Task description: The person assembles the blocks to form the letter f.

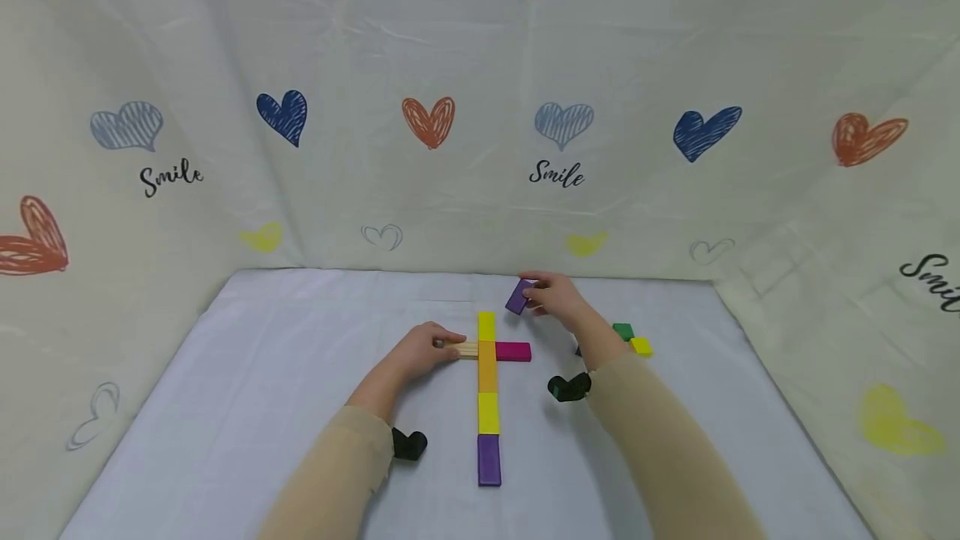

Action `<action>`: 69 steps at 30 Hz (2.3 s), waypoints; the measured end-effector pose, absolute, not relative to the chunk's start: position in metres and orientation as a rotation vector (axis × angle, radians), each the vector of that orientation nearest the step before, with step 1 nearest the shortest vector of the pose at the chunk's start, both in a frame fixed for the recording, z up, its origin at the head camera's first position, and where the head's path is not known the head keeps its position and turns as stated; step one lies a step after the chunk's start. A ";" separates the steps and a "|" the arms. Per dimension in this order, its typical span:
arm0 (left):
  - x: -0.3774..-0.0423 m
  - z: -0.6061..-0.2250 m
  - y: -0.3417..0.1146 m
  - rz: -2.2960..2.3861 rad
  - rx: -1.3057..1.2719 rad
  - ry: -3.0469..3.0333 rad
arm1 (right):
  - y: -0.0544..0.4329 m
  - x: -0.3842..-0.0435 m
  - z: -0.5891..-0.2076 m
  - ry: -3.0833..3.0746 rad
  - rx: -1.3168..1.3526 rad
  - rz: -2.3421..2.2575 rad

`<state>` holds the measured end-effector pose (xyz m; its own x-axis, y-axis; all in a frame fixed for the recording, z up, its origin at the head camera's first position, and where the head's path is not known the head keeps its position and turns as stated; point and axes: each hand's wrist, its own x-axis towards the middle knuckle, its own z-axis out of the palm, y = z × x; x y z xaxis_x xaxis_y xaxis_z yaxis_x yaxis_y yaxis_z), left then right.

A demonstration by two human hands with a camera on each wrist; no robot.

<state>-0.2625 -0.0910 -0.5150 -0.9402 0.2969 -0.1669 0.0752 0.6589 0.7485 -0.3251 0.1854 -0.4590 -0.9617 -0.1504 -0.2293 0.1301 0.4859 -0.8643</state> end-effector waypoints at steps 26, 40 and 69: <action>-0.260 -0.509 -0.089 1.149 0.266 2.590 | 0.142 -0.346 -0.493 2.358 0.202 -1.678; -0.262 -0.510 -0.091 1.138 0.278 2.602 | 0.133 -0.354 -0.497 2.529 0.202 -1.335; -0.266 -0.516 -0.092 1.106 0.301 2.615 | 0.145 -0.341 -0.482 2.689 0.015 -1.195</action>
<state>-0.2663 -0.0925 -0.5164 -0.9376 0.2985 -0.1786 0.0799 0.6845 0.7246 -0.3409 0.1453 -0.4819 -0.9802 -0.0711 -0.1847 0.0895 0.6733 -0.7340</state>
